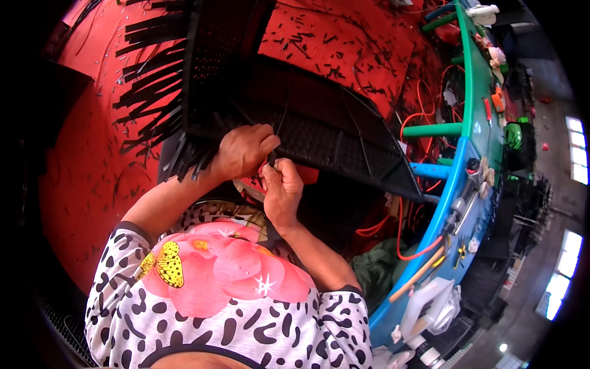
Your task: The person weaves black synthetic strips through a frame to create a textured furniture panel, then uses a pneumatic tool to secure the material and trims the excess strips.
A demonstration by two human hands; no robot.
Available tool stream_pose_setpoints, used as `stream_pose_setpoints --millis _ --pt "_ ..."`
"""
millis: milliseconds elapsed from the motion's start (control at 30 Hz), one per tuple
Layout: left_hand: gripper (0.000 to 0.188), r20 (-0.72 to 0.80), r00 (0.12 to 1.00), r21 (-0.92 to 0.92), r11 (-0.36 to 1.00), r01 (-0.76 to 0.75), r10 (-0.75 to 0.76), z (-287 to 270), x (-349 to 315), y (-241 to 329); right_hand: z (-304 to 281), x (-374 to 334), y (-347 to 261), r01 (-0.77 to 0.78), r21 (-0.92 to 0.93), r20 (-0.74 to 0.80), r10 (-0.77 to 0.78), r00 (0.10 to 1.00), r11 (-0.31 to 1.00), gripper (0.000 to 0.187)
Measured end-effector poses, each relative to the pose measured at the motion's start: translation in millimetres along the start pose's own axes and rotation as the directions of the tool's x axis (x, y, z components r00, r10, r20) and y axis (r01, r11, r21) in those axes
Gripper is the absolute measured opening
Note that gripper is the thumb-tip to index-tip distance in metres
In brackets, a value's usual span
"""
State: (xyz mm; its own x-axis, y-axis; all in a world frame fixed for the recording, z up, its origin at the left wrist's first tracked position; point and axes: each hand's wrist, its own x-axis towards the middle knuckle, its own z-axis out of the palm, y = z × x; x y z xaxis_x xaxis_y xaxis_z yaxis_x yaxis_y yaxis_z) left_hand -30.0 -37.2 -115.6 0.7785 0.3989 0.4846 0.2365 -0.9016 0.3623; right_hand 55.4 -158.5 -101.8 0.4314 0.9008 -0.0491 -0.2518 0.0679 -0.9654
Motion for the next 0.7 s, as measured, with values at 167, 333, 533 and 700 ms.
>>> stream_pose_setpoints --millis 167,333,533,700 --pt "0.019 -0.02 1.0 -0.01 1.0 0.009 -0.009 8.9 -6.5 -0.6 -0.6 -13.1 7.2 0.017 -0.058 -0.022 -0.019 1.0 0.998 0.018" --pt "0.018 0.024 0.999 -0.067 0.997 0.046 -0.044 14.8 -11.2 -0.8 -7.3 -19.4 19.4 0.037 -0.125 -0.003 -0.037 0.999 0.991 0.02" --pt "0.028 0.075 0.996 -0.092 0.994 0.057 -0.05 33.0 -17.1 -12.0 -11.5 -27.6 38.2 0.073 -0.133 -0.033 -0.078 0.996 0.988 0.019" --pt "0.032 0.135 0.986 -0.151 0.982 0.116 -0.095 26.2 -20.7 -8.3 -11.2 -28.9 36.2 0.068 -0.136 -0.029 -0.073 0.997 0.988 0.018"
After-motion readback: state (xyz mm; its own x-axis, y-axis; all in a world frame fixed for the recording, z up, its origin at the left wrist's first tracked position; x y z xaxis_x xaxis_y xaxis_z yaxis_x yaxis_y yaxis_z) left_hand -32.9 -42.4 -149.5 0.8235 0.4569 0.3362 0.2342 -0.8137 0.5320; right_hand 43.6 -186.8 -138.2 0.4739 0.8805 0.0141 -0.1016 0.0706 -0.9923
